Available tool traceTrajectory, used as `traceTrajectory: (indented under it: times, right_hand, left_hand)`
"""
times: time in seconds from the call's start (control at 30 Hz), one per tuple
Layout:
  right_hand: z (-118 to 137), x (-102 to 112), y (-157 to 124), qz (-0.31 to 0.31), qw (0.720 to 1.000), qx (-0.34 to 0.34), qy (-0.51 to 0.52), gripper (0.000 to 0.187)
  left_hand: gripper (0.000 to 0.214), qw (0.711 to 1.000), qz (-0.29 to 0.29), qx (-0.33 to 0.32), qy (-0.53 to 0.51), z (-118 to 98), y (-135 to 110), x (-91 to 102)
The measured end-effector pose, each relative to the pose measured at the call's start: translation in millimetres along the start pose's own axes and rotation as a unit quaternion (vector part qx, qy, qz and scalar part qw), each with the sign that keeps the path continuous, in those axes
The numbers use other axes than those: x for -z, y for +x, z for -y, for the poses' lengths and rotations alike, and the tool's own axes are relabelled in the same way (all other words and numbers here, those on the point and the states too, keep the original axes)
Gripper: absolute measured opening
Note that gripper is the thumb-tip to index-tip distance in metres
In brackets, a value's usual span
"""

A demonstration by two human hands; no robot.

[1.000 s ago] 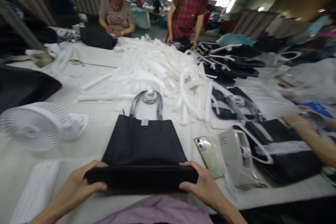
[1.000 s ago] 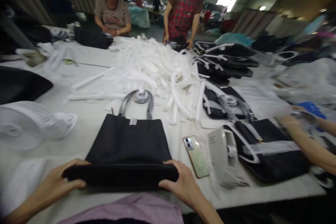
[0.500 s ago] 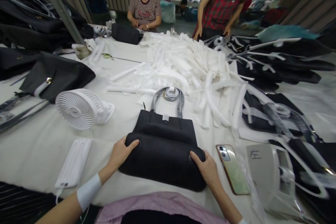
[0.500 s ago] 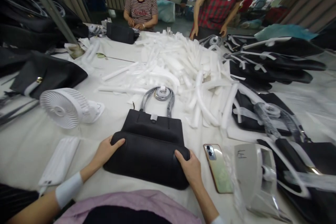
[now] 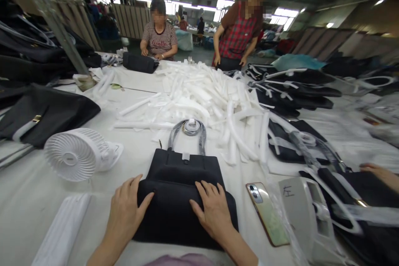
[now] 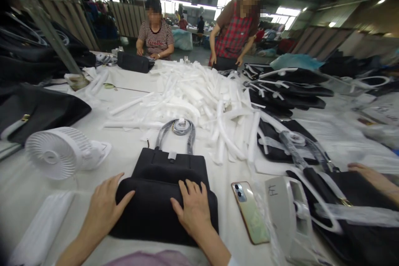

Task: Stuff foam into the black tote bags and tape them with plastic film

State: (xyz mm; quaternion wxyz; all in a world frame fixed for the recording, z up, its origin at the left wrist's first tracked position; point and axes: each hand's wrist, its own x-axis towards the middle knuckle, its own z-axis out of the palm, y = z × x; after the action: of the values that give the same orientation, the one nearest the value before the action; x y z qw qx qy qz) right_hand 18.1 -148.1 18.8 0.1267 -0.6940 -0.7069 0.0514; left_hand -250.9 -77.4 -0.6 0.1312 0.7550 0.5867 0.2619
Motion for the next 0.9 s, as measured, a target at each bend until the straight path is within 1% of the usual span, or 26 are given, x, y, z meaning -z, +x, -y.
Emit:
traceTrajectory:
  times: [0.03,0.07,0.13,0.17,0.2,0.27,0.33,0.37,0.5,0.57,0.6,0.67,0.7,0.73,0.77,0.83,0.9]
  right_hand:
    - [0.6,-2.3,-0.6,0.009,1.000,-0.008,0.006,0.048]
    - [1.2,-3.4,-1.6,0.014,1.000,-0.015,0.012,0.048]
    - [1.8,-3.6,-4.1,0.016,0.999,-0.024,0.030,0.047]
    - [0.5,-3.1,-4.8,0.014,0.998,-0.021,0.048,0.045]
    - [-2.9,-2.2,-4.4,0.011,0.997,-0.018,0.078,0.043]
    - [-19.8,1.7,2.5,-0.015,0.987,-0.038,0.156,0.039]
    - [-51.9,10.6,20.9,-0.060,0.971,-0.097,0.209,0.038]
    - [-72.6,17.2,34.4,-0.089,0.964,-0.137,0.209,0.040]
    - [-157.7,48.7,101.6,-0.181,0.952,-0.220,0.113,0.045]
    - [-184.6,59.9,130.5,-0.199,0.950,-0.233,0.064,0.042]
    - [-192.0,63.4,141.8,-0.199,0.951,-0.234,0.045,0.039]
    - [-195.0,67.2,157.4,-0.187,0.955,-0.229,0.015,0.033]
    - [-191.2,68.4,161.8,-0.180,0.958,-0.224,0.004,0.030]
    - [-184.4,69.7,164.3,-0.176,0.960,-0.218,-0.005,0.030]
    - [-174.8,71.4,165.0,-0.174,0.962,-0.210,-0.013,0.030]
    - [-149.6,76.2,162.7,-0.174,0.966,-0.188,-0.017,0.033]
    - [-120.2,81.8,156.3,-0.166,0.976,-0.143,-0.001,0.039]
  left_hand:
    - [0.059,0.997,-0.024,-0.066,0.027,-12.2,-1.9,-1.7]
    - [0.058,0.990,-0.026,-0.134,0.046,-26.1,-3.5,-5.1]
    - [0.060,0.967,0.010,-0.244,0.074,-53.7,-5.7,-17.0]
    - [0.063,0.955,0.032,-0.281,0.087,-65.0,-6.4,-24.8]
    - [0.065,0.947,0.050,-0.302,0.101,-73.4,-6.8,-33.1]
    - [0.067,0.939,0.070,-0.316,0.119,-80.5,-7.2,-48.5]
    - [0.067,0.935,0.074,-0.321,0.129,-77.3,-7.4,-59.3]
    - [0.068,0.933,0.069,-0.327,0.133,-73.9,-7.4,-62.7]
    - [0.069,0.921,0.013,-0.359,0.153,-62.2,-5.9,-69.6]
    - [0.069,0.913,-0.022,-0.376,0.159,-59.8,-3.2,-73.7]
    - [0.070,0.908,-0.037,-0.385,0.160,-59.1,-1.7,-75.9]
    - [0.071,0.904,-0.056,-0.394,0.155,-58.8,0.7,-78.2]
    - [0.072,0.906,-0.051,-0.392,0.152,-59.4,1.0,-77.4]
    - [0.072,0.911,-0.035,-0.384,0.147,-60.8,0.7,-74.7]
    - [0.072,0.918,-0.007,-0.370,0.142,-63.0,-0.1,-70.4]
    - [0.070,0.935,0.067,-0.326,0.124,-68.8,-1.3,-59.3]
    - [0.067,0.944,0.125,-0.291,0.094,-74.2,-0.3,-49.9]
